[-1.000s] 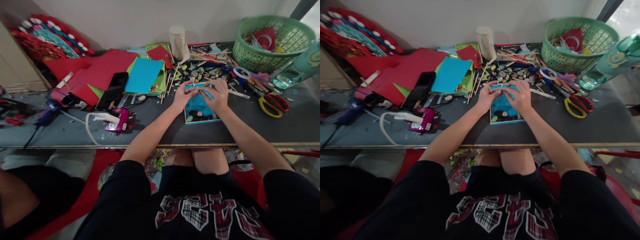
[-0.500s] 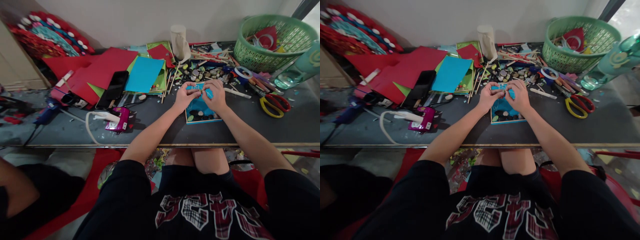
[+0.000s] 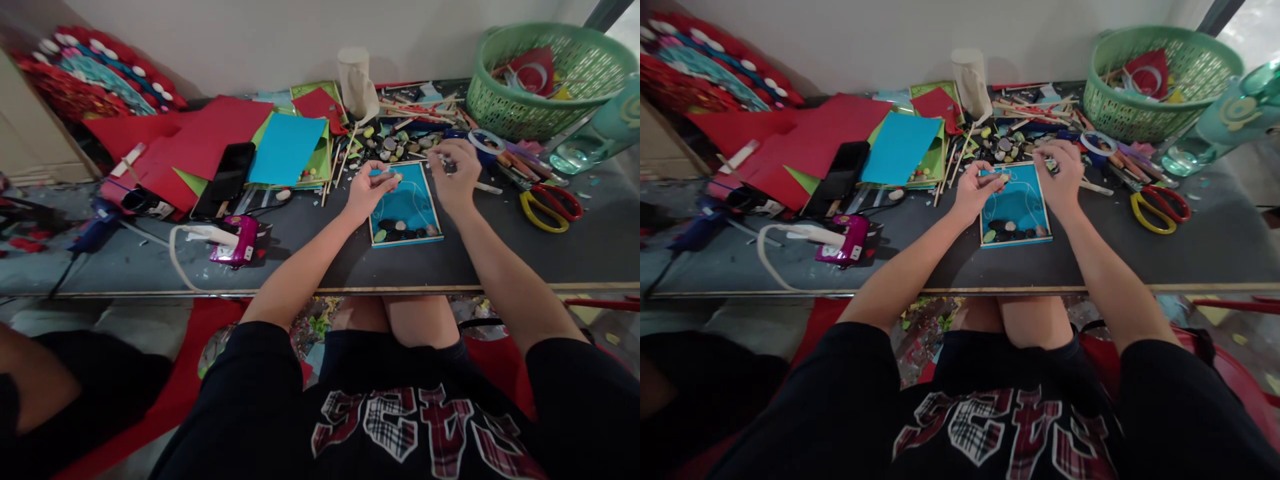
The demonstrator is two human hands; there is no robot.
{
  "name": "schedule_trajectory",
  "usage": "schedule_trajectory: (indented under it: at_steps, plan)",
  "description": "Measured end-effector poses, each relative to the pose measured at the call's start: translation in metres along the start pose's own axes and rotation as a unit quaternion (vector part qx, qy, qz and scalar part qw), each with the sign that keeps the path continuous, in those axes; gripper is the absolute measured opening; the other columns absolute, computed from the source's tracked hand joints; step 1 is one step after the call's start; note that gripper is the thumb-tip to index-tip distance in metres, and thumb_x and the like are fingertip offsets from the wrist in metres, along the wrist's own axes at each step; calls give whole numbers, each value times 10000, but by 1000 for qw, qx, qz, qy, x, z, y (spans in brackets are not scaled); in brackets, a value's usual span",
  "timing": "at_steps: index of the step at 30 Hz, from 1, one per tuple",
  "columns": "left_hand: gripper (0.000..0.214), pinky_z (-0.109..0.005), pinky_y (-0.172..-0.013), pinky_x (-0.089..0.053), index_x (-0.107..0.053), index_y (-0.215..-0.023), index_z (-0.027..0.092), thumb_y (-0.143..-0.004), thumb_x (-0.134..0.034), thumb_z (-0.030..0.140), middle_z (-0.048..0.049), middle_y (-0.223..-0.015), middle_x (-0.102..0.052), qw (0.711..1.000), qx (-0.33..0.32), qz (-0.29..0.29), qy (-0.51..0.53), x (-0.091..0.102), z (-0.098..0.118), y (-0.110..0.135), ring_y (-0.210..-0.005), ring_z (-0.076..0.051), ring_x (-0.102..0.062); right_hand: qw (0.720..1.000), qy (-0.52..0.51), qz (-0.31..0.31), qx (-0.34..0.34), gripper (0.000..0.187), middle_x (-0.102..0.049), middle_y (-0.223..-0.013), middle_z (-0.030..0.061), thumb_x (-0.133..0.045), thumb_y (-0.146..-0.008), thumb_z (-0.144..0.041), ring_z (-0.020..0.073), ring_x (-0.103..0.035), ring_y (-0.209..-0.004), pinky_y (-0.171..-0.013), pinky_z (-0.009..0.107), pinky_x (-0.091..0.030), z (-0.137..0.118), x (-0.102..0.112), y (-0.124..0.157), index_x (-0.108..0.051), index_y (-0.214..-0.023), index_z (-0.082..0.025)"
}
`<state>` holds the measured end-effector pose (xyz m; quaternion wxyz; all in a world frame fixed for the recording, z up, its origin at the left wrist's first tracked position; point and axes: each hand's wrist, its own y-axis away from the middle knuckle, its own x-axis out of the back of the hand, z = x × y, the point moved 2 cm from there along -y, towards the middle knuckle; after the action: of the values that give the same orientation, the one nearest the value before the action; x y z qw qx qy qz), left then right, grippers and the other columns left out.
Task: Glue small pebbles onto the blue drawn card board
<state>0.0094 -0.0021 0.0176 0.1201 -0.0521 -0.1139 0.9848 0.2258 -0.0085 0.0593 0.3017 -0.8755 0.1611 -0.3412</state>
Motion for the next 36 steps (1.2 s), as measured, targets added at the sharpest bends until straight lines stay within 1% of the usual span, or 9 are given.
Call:
schedule_trajectory:
  at_steps: [3, 8, 13, 17, 22, 25, 27, 32, 36]
  plan:
    - [547, -366, -854, -651, -489, -1042, 264, -834, -832, 637, -10, -929, -827, 1000, -19, 10, -12, 2, 0, 0, -836, -149, -786, 995, 92, 5, -29, 329, -755, -1176, 134, -619, -1021, -520, 371, -673, -1256, -1146, 619, -509, 19, 16, -10, -813, -1073, -259]
    - [558, -353, -820, -629, -504, -1071, 268, -819, -832, 644, -17, -931, -808, 999, 9, 18, -27, 5, -2, -1, -805, -150, -760, 977, 199, -46, -66, 260, -811, -1108, 150, -661, -970, -313, 354, -750, -1094, -1010, 516, -591, 37, 14, -11, -855, -1098, -195]
    - [529, -382, -837, -638, -542, -1089, 266, -822, -849, 605, -42, -996, -818, 999, 10, 13, -36, 6, -5, -1, -875, -191, -779, 977, 207, -38, -46, 260, -804, -888, 126, -717, -905, -437, 328, -753, -886, -823, 478, -630, 48, 4, -9, -850, -895, -214]
    - [533, -378, -821, -653, -557, -1080, 268, -814, -855, 621, -50, -1018, -829, 999, -3, 14, -35, 6, -9, -1, -896, -203, -796, 973, 210, -69, -66, 251, -767, -787, 129, -730, -891, -428, 338, -749, -875, -863, 526, -619, 50, 4, -8, -843, -884, -204]
    - [574, -362, -779, -657, -568, -1093, 263, -791, -861, 655, -58, -999, -840, 999, -18, 20, -24, 7, -9, -1, -833, -191, -794, 973, 209, -67, -68, 272, -786, -861, 124, -707, -909, -441, 338, -753, -920, -898, 514, -618, 37, 9, -8, -838, -969, -210]
    - [608, -382, -795, -658, -572, -1107, 266, -777, -862, 687, -72, -1031, -844, 999, -12, 18, -24, 8, -9, -1, -821, -195, -787, 989, 138, -43, -44, 358, -794, -915, 95, -683, -945, -503, 310, -753, -960, -950, 483, -620, 20, 13, -5, -816, -1158, -247]
    - [635, -402, -828, -655, -574, -1130, 269, -778, -850, 720, -77, -1062, -842, 999, 2, 7, -34, 8, -11, -2, -847, -205, -789, 995, 74, -57, -22, 380, -799, -963, 84, -678, -958, -529, 293, -751, -953, -961, 477, -624, 4, 13, -1, -800, -1215, -277]
    - [772, -406, -798, -643, -550, -1098, 265, -689, -822, 862, -48, -974, -826, 1000, -1, -16, -7, 6, -13, -3, -802, -198, -771, 984, -29, -160, 76, 360, -797, -1144, 72, -780, -894, -573, 308, -748, -1022, -968, 499, -634, -32, 0, 12, -819, -1163, -338]
    - [804, -360, -750, -632, -524, -1051, 261, -646, -823, 888, -18, -911, -804, 999, -1, -34, 17, 2, -9, -2, -767, -171, -757, 983, -23, -134, 127, 193, -811, -1091, 53, -747, -952, -474, 305, -758, -1093, -1015, 502, -618, -30, -16, 19, -850, -1011, -322]
